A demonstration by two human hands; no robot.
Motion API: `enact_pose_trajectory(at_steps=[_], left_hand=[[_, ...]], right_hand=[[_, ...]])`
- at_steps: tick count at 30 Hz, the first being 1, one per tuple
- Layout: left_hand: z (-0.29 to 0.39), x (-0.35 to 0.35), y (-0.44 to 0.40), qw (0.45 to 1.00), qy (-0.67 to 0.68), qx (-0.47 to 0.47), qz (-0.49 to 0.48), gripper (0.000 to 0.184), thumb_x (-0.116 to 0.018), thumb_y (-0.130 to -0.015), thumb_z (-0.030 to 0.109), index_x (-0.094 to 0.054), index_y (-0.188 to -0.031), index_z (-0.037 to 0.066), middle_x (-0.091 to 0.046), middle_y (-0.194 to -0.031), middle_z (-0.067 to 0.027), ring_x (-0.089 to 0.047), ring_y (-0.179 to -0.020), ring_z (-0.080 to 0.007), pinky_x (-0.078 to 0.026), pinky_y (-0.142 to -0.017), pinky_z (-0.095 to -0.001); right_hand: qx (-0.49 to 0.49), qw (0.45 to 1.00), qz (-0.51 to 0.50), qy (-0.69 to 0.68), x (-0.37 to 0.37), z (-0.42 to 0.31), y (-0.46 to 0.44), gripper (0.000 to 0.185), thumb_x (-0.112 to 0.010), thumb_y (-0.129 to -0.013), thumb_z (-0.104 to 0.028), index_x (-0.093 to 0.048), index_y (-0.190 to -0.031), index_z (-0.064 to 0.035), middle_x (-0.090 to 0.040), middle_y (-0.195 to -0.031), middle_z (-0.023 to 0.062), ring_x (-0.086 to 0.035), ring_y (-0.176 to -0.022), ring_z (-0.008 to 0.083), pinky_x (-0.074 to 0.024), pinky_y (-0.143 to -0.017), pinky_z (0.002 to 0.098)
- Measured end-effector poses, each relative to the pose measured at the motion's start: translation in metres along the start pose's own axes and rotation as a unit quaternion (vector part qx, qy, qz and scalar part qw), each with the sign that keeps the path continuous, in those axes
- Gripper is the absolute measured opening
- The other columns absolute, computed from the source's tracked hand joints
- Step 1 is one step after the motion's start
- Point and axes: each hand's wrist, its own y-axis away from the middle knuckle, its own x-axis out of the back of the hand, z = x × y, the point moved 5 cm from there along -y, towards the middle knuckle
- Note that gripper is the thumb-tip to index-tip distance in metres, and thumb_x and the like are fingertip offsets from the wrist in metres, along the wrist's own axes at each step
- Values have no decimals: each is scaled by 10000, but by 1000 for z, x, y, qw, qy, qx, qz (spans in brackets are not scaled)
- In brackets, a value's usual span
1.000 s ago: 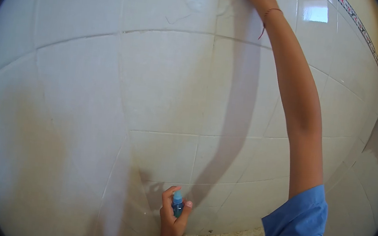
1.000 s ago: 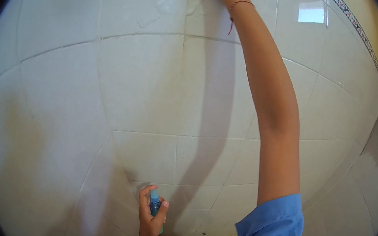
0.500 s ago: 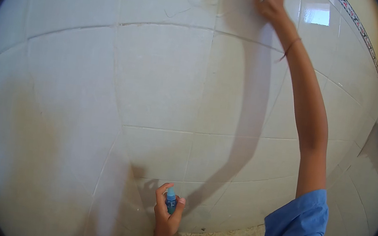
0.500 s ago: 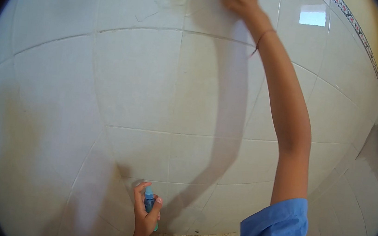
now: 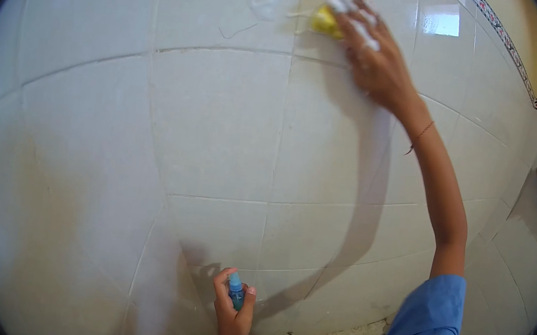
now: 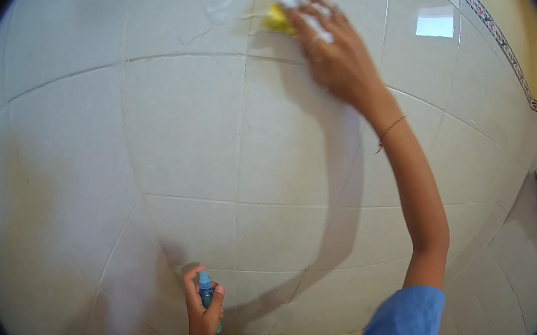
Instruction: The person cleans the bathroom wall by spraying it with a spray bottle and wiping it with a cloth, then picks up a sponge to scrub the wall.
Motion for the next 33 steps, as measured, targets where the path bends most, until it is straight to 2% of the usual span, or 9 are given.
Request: enact_pose_trajectory(at_steps=[3,7,10,16,20,24,30,32,33], left_hand=[[-10,1,-5,999,-24,-28,-8,493,-647,-965,107,-413,-1398,99,-575,-915,-67,-516,-717,-103,-454,-633,-264],[-17,3,-4,996,-34,-69,-33,517,-645,-970,132,-381,-1414,124,-560,-911,-61,-486,-588,-76,-438,-487,-245],[-20,8,-7,993,-35,-96,-61,515,-647,-968,116,-384,-1411,117,-561,-908,-57,-494,-593,-75,-441,-484,-242],[-16,13,-10,991,-47,-100,-79,509,-654,-965,114,-391,-1400,115,-560,-877,-53,-510,-621,-77,-447,-486,-240],[-6,8,-8,993,-44,-100,-45,511,-659,-958,116,-393,-1394,107,-560,-859,-49,-512,-620,-76,-449,-485,-244],[-8,3,-2,995,-56,-85,-7,519,-660,-948,108,-395,-1394,101,-563,-857,-42,-509,-605,-77,-448,-482,-244],[-9,-2,-1,997,-35,-60,21,508,-666,-945,103,-422,-1389,96,-587,-874,-43,-530,-679,-98,-458,-612,-268],[-7,-1,4,999,-27,-26,20,491,-676,-943,104,-450,-1378,86,-606,-883,-46,-558,-776,-119,-471,-744,-291],[-2,-1,5,994,-73,-81,34,487,-664,-972,148,-453,-1406,79,-583,-907,-46,-527,-784,-132,-470,-753,-303]], right_hand=[[-266,963,-36,-34,18,69,3,448,-469,-1025,-96,-497,-1464,-12,-488,-1487,297,-349,-1466,470,-374,-1180,527],[-301,953,-19,1,2,52,-14,541,-517,-982,-58,-429,-1515,-41,-423,-1538,285,-328,-1479,453,-346,-1211,523],[-95,986,-108,-81,1,-1,-32,565,-517,-952,-1,-447,-1511,-44,-429,-1549,254,-324,-1485,457,-344,-1215,515],[-304,946,94,59,-10,86,-54,470,-548,-954,-41,-521,-1416,43,-550,-1382,333,-446,-1380,487,-402,-1159,507],[-98,994,34,-28,-20,52,-78,455,-553,-938,-43,-546,-1387,37,-567,-1359,317,-449,-1366,480,-421,-1130,509],[-348,935,64,-36,-15,142,-78,404,-518,-975,-111,-582,-1351,20,-639,-1220,334,-596,-1148,513,-489,-1013,528],[-53,974,219,14,-42,103,-115,317,-538,-940,-72,-642,-1210,59,-686,-1041,316,-654,-1054,453,-524,-881,551],[-331,943,30,-3,-55,154,-127,252,-554,-904,-38,-677,-1107,46,-701,-947,280,-656,-1024,446,-513,-905,551],[-411,902,128,-48,-49,159,-128,227,-558,-870,-27,-697,-1040,34,-710,-916,252,-656,-995,432,-460,-1001,552]])
